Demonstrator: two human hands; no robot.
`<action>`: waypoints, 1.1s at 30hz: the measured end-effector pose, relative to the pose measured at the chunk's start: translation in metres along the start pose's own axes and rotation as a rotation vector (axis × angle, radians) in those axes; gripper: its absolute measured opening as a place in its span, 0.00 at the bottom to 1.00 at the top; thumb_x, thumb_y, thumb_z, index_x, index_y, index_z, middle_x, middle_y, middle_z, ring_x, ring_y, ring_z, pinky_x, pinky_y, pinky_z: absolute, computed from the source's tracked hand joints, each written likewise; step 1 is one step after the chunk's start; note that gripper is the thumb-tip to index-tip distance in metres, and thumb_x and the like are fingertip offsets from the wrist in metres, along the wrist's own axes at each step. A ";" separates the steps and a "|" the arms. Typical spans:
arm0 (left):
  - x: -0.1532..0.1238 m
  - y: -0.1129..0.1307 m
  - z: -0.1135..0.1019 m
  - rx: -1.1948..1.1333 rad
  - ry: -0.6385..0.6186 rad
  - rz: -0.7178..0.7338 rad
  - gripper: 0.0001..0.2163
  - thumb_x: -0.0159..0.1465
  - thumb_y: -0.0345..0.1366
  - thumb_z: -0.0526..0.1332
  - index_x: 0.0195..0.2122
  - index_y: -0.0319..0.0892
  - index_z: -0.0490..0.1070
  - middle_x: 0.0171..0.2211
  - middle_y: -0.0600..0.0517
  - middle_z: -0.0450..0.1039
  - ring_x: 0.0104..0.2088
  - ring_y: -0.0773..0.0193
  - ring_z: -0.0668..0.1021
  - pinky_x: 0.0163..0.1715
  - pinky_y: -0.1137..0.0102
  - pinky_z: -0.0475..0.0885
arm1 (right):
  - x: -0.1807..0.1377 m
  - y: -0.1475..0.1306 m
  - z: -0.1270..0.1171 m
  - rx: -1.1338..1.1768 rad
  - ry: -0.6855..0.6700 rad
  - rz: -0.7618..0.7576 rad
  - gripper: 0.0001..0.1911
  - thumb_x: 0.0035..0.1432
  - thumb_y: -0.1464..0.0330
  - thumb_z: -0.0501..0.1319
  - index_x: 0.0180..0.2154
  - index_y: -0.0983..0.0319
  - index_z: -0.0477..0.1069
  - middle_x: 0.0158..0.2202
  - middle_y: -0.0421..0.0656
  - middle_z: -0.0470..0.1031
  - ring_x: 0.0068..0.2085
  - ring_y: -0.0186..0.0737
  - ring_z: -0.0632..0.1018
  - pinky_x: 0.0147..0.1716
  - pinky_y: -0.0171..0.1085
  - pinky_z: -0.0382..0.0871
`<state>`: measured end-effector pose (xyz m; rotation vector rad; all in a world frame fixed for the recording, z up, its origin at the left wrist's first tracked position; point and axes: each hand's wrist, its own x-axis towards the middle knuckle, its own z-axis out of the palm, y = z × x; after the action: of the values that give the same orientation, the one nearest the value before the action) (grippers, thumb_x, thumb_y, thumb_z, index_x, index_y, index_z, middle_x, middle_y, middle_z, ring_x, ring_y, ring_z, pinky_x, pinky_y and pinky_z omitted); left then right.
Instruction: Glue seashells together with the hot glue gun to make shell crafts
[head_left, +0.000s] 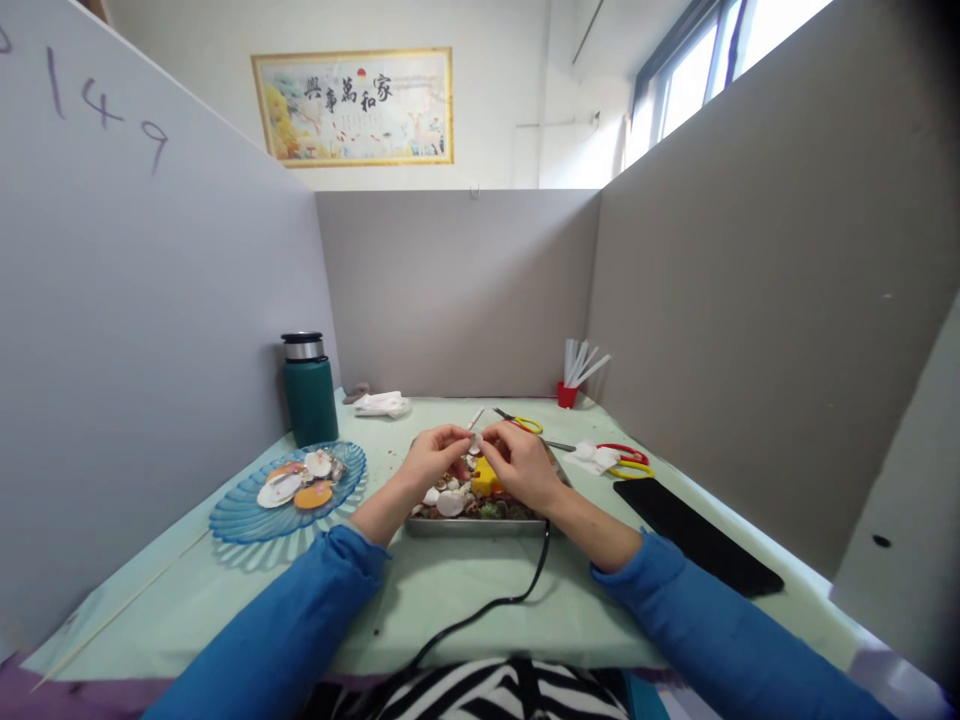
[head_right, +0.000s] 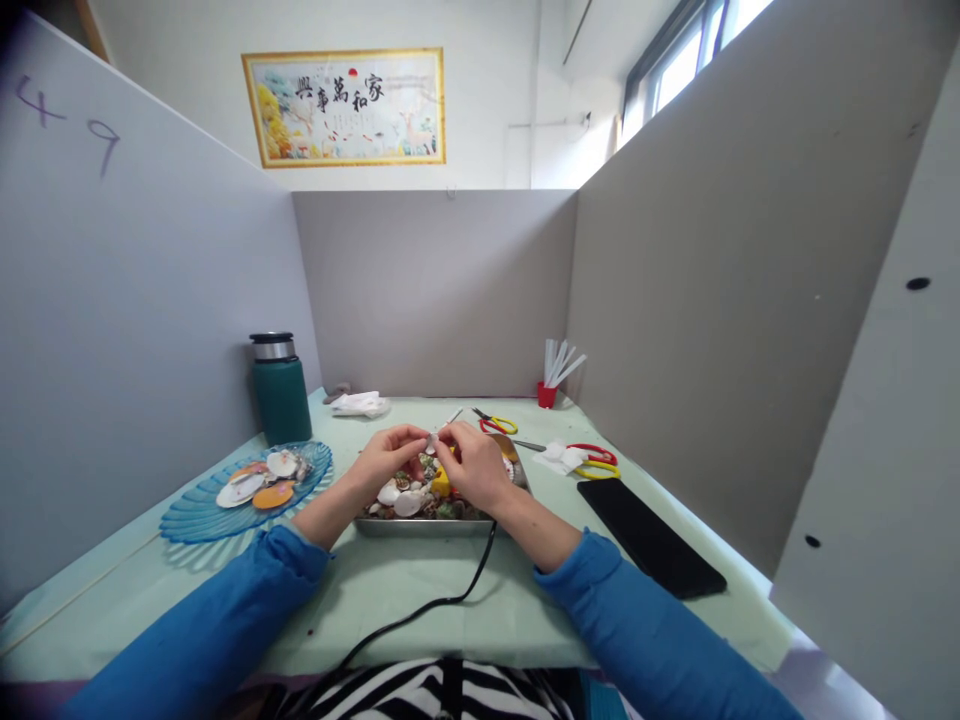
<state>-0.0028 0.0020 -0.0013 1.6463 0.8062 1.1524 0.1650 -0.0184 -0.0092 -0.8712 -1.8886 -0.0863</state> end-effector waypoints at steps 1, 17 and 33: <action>0.000 0.000 0.000 0.009 0.002 -0.005 0.16 0.52 0.45 0.64 0.35 0.37 0.68 0.21 0.56 0.70 0.16 0.70 0.73 0.18 0.75 0.68 | 0.000 0.000 0.000 0.001 -0.002 -0.001 0.06 0.60 0.69 0.55 0.33 0.62 0.69 0.30 0.42 0.72 0.31 0.35 0.71 0.31 0.33 0.61; 0.000 0.000 0.001 0.027 -0.003 -0.015 0.16 0.53 0.45 0.63 0.36 0.37 0.68 0.18 0.56 0.69 0.16 0.69 0.73 0.18 0.76 0.66 | 0.000 0.000 -0.001 0.011 -0.017 0.007 0.06 0.60 0.68 0.55 0.33 0.62 0.69 0.29 0.42 0.72 0.30 0.35 0.70 0.29 0.33 0.61; -0.002 0.004 0.001 -0.064 0.019 0.004 0.18 0.50 0.45 0.66 0.34 0.36 0.69 0.22 0.55 0.71 0.17 0.69 0.74 0.19 0.74 0.68 | 0.001 -0.001 -0.001 0.013 0.000 0.004 0.06 0.60 0.68 0.55 0.33 0.62 0.68 0.30 0.42 0.72 0.31 0.35 0.71 0.30 0.33 0.61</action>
<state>-0.0021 -0.0015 0.0012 1.5876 0.7704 1.1861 0.1650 -0.0189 -0.0080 -0.8662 -1.8855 -0.0712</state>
